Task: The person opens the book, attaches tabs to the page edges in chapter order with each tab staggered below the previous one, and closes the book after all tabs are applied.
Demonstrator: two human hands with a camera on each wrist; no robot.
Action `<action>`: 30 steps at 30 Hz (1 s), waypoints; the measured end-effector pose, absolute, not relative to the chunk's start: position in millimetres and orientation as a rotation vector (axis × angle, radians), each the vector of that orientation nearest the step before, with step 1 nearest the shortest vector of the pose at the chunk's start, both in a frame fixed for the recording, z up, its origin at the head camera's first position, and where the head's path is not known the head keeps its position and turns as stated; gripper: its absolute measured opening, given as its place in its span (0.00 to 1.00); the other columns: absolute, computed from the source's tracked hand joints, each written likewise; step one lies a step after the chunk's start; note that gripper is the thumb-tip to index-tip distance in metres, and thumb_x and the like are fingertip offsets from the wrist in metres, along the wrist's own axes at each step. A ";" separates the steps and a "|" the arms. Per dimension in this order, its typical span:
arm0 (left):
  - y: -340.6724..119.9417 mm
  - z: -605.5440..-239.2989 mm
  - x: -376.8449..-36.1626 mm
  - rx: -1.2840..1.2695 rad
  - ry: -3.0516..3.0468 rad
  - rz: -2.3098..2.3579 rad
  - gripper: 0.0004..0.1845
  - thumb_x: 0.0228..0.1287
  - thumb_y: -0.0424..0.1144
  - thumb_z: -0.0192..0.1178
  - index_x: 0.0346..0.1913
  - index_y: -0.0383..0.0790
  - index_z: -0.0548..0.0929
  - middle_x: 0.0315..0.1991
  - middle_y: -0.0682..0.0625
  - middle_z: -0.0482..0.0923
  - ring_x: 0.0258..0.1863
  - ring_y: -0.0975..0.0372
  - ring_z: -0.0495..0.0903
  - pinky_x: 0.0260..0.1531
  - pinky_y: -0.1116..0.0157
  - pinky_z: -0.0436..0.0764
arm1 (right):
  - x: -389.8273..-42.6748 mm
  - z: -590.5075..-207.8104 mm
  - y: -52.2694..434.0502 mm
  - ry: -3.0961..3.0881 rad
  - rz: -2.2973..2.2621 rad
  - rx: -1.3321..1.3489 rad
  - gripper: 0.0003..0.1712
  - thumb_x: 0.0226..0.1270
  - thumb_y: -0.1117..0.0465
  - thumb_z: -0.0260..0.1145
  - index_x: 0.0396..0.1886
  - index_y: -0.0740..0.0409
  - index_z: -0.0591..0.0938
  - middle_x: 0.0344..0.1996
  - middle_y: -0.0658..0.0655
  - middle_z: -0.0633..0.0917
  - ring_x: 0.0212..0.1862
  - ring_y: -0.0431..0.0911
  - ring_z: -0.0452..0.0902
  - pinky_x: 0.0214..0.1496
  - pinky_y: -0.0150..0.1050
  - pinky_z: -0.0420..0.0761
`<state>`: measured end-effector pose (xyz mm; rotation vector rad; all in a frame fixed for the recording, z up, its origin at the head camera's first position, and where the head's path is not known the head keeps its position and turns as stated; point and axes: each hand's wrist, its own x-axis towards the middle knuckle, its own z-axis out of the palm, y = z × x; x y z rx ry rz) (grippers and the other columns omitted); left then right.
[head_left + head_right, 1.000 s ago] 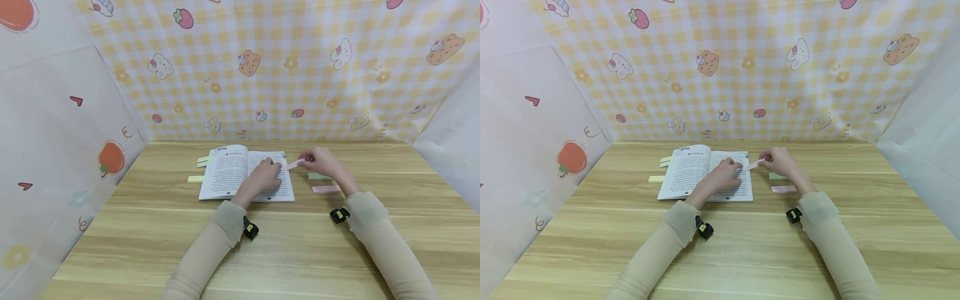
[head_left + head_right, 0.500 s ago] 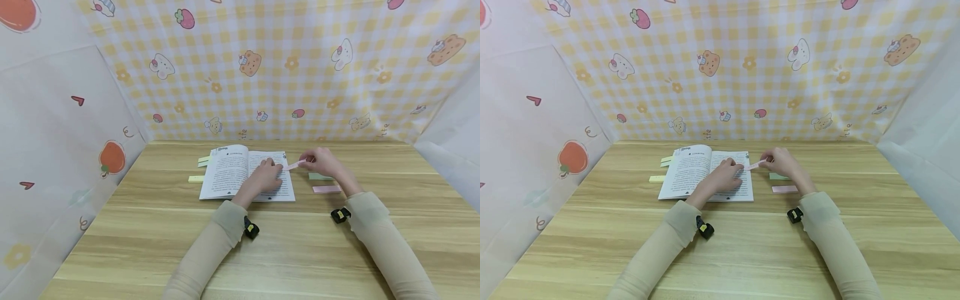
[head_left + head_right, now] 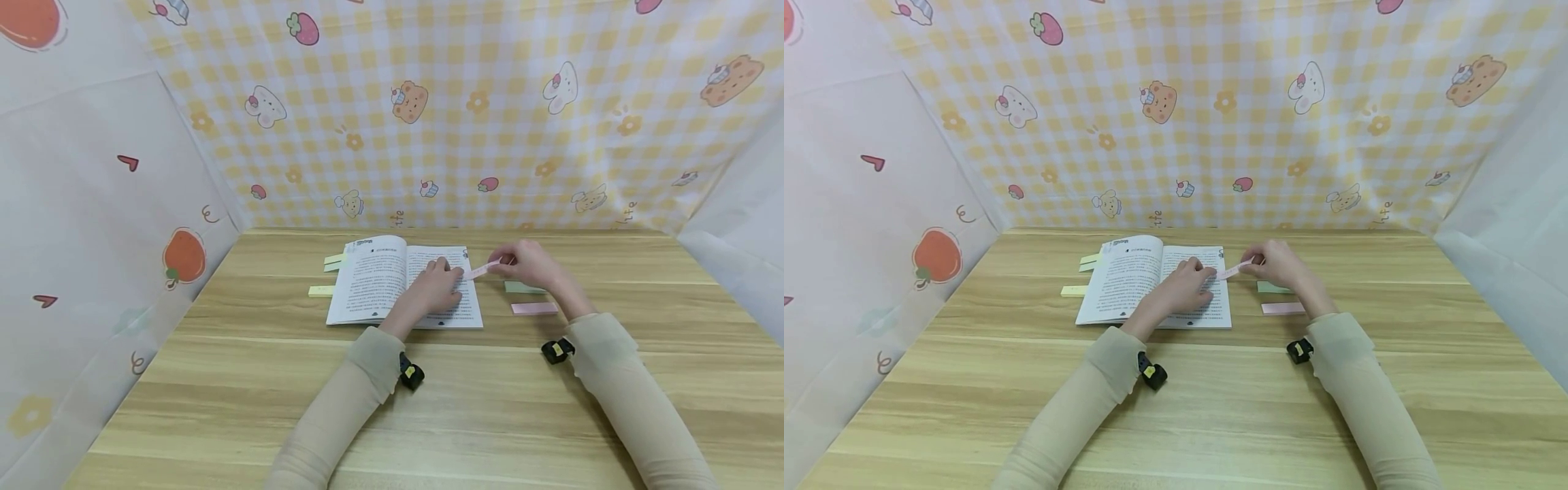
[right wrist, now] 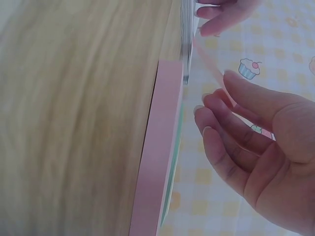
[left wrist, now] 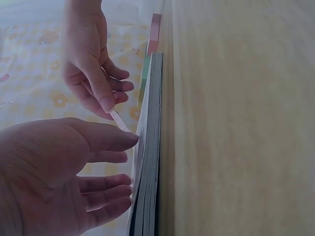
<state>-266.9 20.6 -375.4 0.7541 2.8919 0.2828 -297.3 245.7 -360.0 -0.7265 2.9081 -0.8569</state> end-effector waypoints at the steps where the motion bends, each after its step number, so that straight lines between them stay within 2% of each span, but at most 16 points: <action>1: 20.8 -375.3 -266.9 0.755 2.893 0.280 0.27 0.75 0.44 0.55 0.73 0.47 0.71 0.62 0.43 0.69 0.56 0.56 0.69 0.54 0.59 0.75 | -297.4 -360.1 245.6 2.905 -0.856 -0.728 0.10 0.67 0.62 0.72 0.42 0.65 0.88 0.25 0.52 0.85 0.28 0.43 0.77 0.32 0.38 0.77; 12: 20.6 -376.1 -266.3 0.778 2.888 0.269 0.26 0.76 0.45 0.53 0.74 0.50 0.71 0.59 0.45 0.68 0.52 0.57 0.67 0.48 0.62 0.75 | -296.8 -360.6 245.6 2.901 -0.828 -0.709 0.10 0.67 0.62 0.72 0.43 0.64 0.87 0.26 0.51 0.85 0.30 0.44 0.78 0.34 0.40 0.78; 21: 22.8 -376.2 -263.8 0.790 2.879 0.183 0.24 0.79 0.46 0.50 0.74 0.55 0.71 0.60 0.44 0.67 0.52 0.57 0.65 0.50 0.59 0.75 | -296.7 -361.9 245.2 2.876 -0.830 -0.678 0.11 0.68 0.62 0.70 0.45 0.65 0.87 0.27 0.53 0.86 0.29 0.44 0.79 0.33 0.40 0.78; 30: 23.0 -376.6 -263.0 0.786 2.881 0.146 0.25 0.80 0.48 0.47 0.76 0.55 0.69 0.60 0.45 0.65 0.51 0.57 0.63 0.49 0.59 0.74 | -295.5 -360.7 244.6 2.875 -0.810 -0.658 0.11 0.69 0.63 0.69 0.46 0.66 0.86 0.27 0.55 0.86 0.29 0.44 0.78 0.34 0.40 0.77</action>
